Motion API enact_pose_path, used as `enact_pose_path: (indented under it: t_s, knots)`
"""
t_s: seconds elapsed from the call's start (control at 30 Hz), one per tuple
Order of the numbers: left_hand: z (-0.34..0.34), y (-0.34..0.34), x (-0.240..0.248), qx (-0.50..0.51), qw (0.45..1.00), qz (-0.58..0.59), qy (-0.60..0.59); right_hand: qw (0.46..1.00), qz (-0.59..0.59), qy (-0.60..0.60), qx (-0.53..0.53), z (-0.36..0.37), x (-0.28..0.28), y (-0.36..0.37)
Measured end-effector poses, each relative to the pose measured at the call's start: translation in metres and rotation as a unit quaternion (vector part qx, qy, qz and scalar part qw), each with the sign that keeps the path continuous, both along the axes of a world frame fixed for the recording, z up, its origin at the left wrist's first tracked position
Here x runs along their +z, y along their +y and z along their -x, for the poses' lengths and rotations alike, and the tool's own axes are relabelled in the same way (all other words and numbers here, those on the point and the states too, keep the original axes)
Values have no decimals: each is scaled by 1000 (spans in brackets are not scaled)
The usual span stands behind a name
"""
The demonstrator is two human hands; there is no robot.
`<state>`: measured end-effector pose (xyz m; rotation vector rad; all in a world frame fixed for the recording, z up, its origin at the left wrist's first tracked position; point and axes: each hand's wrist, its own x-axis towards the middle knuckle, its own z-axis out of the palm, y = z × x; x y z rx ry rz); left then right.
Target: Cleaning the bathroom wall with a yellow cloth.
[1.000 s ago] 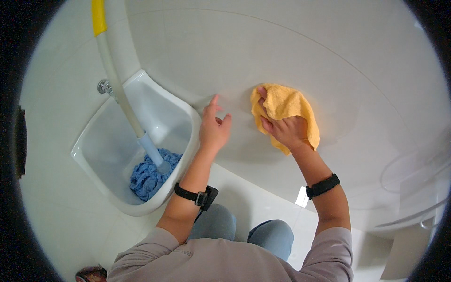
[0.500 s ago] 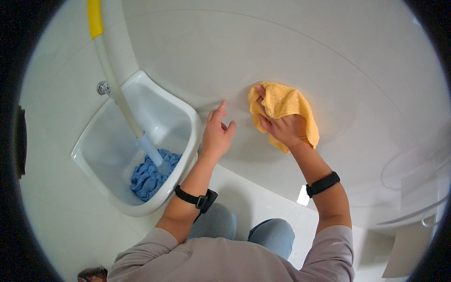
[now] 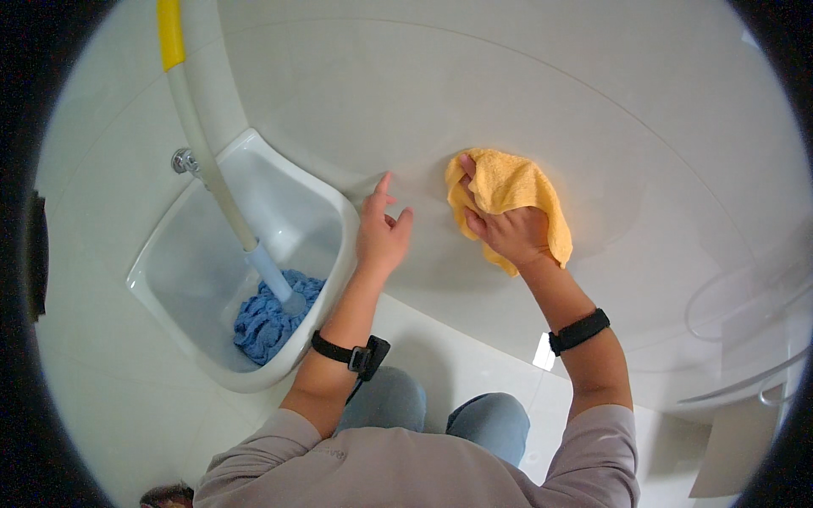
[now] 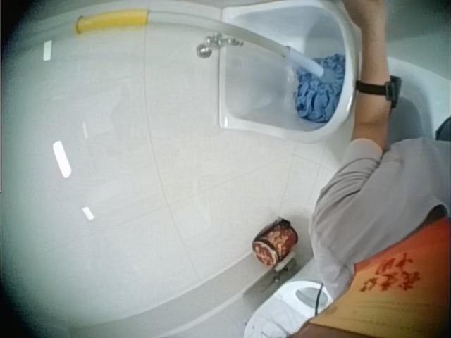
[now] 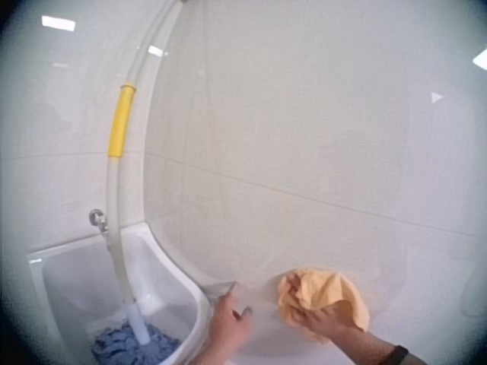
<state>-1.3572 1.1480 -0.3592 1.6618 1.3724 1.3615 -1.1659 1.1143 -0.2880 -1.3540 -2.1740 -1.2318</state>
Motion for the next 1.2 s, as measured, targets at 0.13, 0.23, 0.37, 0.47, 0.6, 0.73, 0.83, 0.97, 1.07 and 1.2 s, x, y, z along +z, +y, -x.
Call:
enact_pose_path:
  t_s: [0.13,0.23,0.37,0.47,0.6,0.73,0.83,0.97,1.07,1.2]
  knots:
    - [-4,-8,-1,-39,999,6,17,1000,-1,1,-8,-1,-2,1]
    - [-5,-6,0,-23,1000,8,-2,999,-19,15,22,-2,-2,2]
    - [-3,-5,2,3,1000,-28,1,1000,-18,11,19,-1,-3,1]
    - [-6,-14,2,-36,999,-5,11,1000,-22,7,21,-4,-4,4]
    - [2,-23,-2,-9,999,-5,-34,1000,0,14,-6,7,-1,0]
    - [13,-36,-5,9,991,-40,-124,997,-49,36,39,16,24,21]
    - [22,-46,-2,9,983,-59,-175,969,-216,73,95,50,63,74]
    - [30,-58,-4,-8,970,-74,-231,969,-195,91,118,110,89,101]
    - [32,-64,-6,-26,963,-98,-250,989,-23,122,78,130,53,117]
    - [39,-64,-18,-33,968,-97,-229,955,-16,199,221,137,4,104]
